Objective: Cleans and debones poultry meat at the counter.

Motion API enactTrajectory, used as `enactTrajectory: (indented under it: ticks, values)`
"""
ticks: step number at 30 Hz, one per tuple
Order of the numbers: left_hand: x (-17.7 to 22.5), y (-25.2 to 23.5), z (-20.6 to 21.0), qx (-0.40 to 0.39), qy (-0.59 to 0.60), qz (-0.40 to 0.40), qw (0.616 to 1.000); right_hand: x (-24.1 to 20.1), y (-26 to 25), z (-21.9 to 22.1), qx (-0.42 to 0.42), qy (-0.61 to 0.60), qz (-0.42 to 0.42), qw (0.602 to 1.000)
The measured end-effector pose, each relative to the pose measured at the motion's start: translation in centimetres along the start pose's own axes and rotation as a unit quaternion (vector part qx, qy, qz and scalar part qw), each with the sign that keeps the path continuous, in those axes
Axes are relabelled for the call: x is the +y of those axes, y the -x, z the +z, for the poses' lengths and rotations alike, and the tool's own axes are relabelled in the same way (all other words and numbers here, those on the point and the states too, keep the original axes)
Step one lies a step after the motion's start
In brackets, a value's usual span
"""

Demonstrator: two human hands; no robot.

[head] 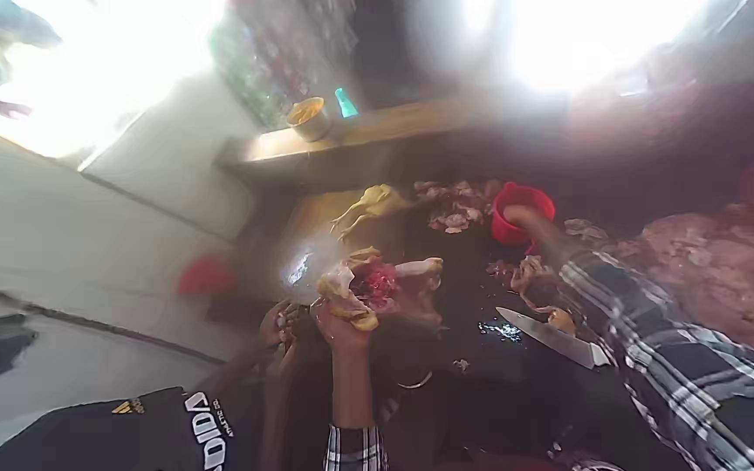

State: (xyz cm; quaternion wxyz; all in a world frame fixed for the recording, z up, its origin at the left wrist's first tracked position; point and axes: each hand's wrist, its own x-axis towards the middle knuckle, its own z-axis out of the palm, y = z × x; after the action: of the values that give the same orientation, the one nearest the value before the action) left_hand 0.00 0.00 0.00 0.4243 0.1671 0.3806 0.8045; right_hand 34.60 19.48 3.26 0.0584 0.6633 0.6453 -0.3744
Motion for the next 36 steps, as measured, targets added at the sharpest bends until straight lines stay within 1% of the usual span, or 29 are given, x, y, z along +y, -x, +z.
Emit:
enactTrajectory:
  ticks: [1,2,3,4,5,6,7,8,9,10,11,12,13,14,16,17,20,24,25,28,29,31,32,34,35,36]
  values:
    - [0.1,-0.1,-0.5,0.008,-0.005,-0.004,1.0,-1.6,1.7,-0.3,0.018,-0.121,0.008,0.992]
    - [0.0,-0.3,-0.8,0.01,-0.003,-0.01,1.0,-2.8,2.6,-0.1,0.046,-0.22,-0.002,0.975]
    - [-0.2,-0.4,-1.1,0.0,-0.003,-0.016,1.0,-3.7,3.1,0.2,0.048,-0.314,-0.028,0.948]
    - [-0.5,-0.7,-0.8,-0.001,0.0,-0.028,1.0,-4.5,3.1,0.8,0.037,-0.383,-0.073,0.92]
    - [-0.9,-1.1,-0.1,-0.011,0.002,-0.044,0.999,-5.3,3.0,1.3,0.008,-0.42,-0.14,0.897]
    - [-1.6,-1.9,0.9,-0.022,0.01,-0.058,0.998,-6.3,2.6,1.9,-0.01,-0.413,-0.228,0.882]
    - [-2.0,-2.4,1.9,-0.042,0.011,-0.071,0.997,-7.4,2.3,1.7,-0.046,-0.378,-0.299,0.875]
    - [-2.4,-2.6,2.9,-0.059,0.003,-0.079,0.995,-8.9,2.7,1.5,-0.05,-0.315,-0.336,0.886]
    - [-2.5,-2.6,3.8,-0.067,-0.015,-0.083,0.994,-10.7,5.1,1.1,-0.032,-0.231,-0.323,0.917]
    - [-2.5,-2.6,4.9,-0.07,-0.041,-0.081,0.993,-12.4,8.2,1.0,-0.004,-0.144,-0.293,0.945]
    - [-2.4,-2.6,6.0,-0.072,-0.069,-0.075,0.992,-12.0,8.5,2.1,0.066,-0.064,-0.366,0.926]
    - [-2.4,-2.4,7.0,-0.072,-0.092,-0.071,0.991,-11.3,7.9,3.1,0.114,0.01,-0.417,0.902]
    - [-2.4,-2.2,8.0,-0.08,-0.105,-0.074,0.989,-10.7,7.9,3.8,0.129,0.071,-0.423,0.894]
    - [-2.6,-1.8,8.6,-0.091,-0.115,-0.076,0.986,-10.3,8.1,4.3,0.128,0.123,-0.404,0.897]
    - [-3.1,-1.1,9.6,-0.115,-0.14,-0.078,0.98,-10.0,9.3,5.0,0.117,0.173,-0.348,0.914]
    - [-3.5,-0.8,9.8,-0.13,-0.158,-0.077,0.976,-9.6,9.9,5.2,0.12,0.18,-0.338,0.916]
    - [-5.2,0.5,10.0,-0.188,-0.183,-0.056,0.963,-7.4,10.9,5.7,0.123,0.233,-0.364,0.893]
    - [-6.2,2.7,10.2,-0.226,-0.213,-0.025,0.95,-4.8,11.5,6.9,0.113,0.212,-0.366,0.899]
    - [-6.2,3.4,10.4,-0.231,-0.229,-0.008,0.946,-4.2,11.5,7.2,0.105,0.189,-0.369,0.904]
    - [-6.3,5.0,10.2,-0.265,-0.27,0.047,0.924,-3.1,12.0,7.8,0.061,0.065,-0.356,0.93]
    - [-6.4,5.3,10.0,-0.273,-0.279,0.061,0.918,-3.1,12.8,7.6,0.047,0.012,-0.366,0.929]
    - [-6.4,5.8,9.6,-0.29,-0.288,0.082,0.909,-3.4,15.0,7.3,0.022,-0.072,-0.412,0.908]
    - [-6.2,5.9,9.5,-0.299,-0.291,0.094,0.904,-3.2,14.9,7.6,0.018,-0.105,-0.434,0.895]
    - [-5.8,6.4,9.4,-0.312,-0.306,0.119,0.891,-2.1,13.9,8.7,0.037,-0.154,-0.46,0.874]
    - [-5.7,6.6,9.3,-0.318,-0.313,0.128,0.886,-1.9,14.6,8.7,0.058,-0.135,-0.452,0.88]
    - [-5.6,6.7,9.0,-0.32,-0.318,0.135,0.882,-2.1,16.2,8.4,0.086,-0.095,-0.427,0.895]
